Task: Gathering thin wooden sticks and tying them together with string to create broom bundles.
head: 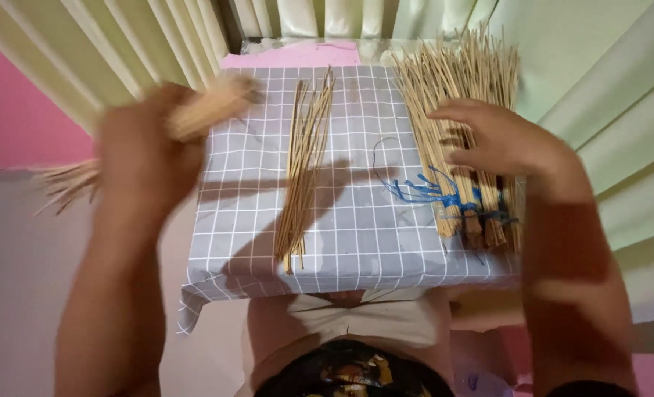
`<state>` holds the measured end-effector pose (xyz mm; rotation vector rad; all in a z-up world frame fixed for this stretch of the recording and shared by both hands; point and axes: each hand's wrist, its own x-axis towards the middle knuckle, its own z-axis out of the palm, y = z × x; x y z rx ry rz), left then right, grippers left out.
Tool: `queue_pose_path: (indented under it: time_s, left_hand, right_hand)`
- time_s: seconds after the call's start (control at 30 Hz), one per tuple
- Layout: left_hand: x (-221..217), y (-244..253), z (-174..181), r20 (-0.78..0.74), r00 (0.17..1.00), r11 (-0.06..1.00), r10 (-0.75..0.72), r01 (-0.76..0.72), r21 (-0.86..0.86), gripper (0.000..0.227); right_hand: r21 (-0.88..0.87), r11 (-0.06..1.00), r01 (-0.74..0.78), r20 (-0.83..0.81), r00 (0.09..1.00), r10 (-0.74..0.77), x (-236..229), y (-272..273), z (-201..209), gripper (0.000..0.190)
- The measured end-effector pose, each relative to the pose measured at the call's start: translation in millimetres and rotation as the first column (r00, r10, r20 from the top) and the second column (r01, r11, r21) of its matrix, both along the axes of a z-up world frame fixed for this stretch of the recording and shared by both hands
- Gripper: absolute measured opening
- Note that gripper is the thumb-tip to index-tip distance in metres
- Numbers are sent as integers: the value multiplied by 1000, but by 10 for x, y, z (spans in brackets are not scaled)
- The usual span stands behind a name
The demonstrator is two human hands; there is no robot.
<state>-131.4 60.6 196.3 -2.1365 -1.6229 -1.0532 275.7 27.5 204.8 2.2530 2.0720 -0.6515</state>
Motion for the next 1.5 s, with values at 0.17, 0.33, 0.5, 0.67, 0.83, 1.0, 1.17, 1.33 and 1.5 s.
queue_pose_path:
  time_s: [0.17,0.33,0.5,0.67,0.83,1.0,1.17,1.33,1.5]
  left_hand:
    - [789,-403,171,-164,959,847,-231,116,-519,38]
    - [983,-404,-115,-217,893,865,-394,281,-416,31]
    - [846,-317,-166,-209,893,805,-399,232,-546,49]
    - [562,62,-410,-219,959,898,-178,68,-434,24]
    - [772,-6,-459,-264,936,903,-231,105,-417,28]
    - [1092,-213,-561,-277,883,887,-379,261,-380,26]
    - [1157,-429,-554,-418,758,865,-501,418,-278,51]
    - [1341,-257,-1067,-515,760,912,-396,389,-128,87]
    - [1292,-384,-724,-427,733,843,-530,510,-171,74]
  right_hand:
    - [553,822,-139,-509,724,465,-873,-306,-197,77]
    - [510,857,-78,-819,261,511,-1186,-148,-1094,65]
    - [689,723,60,-594,618,514,-815,-26,-1333,40]
    - [424,903,-66,-108,986,123,-156,27,-1167,26]
    - [177,935,-307,-102,939,327,-799,-590,-438,25]
    - [162,801,-577,132,817,561,-857,-651,-245,24]
    - [243,817,-522,23,846,533,-815,-389,-36,16]
    - [165,839,-518,-3,851,526,-883,-307,-195,16]
    - [306,835,-458,-130,848,513,-691,-233,-288,10]
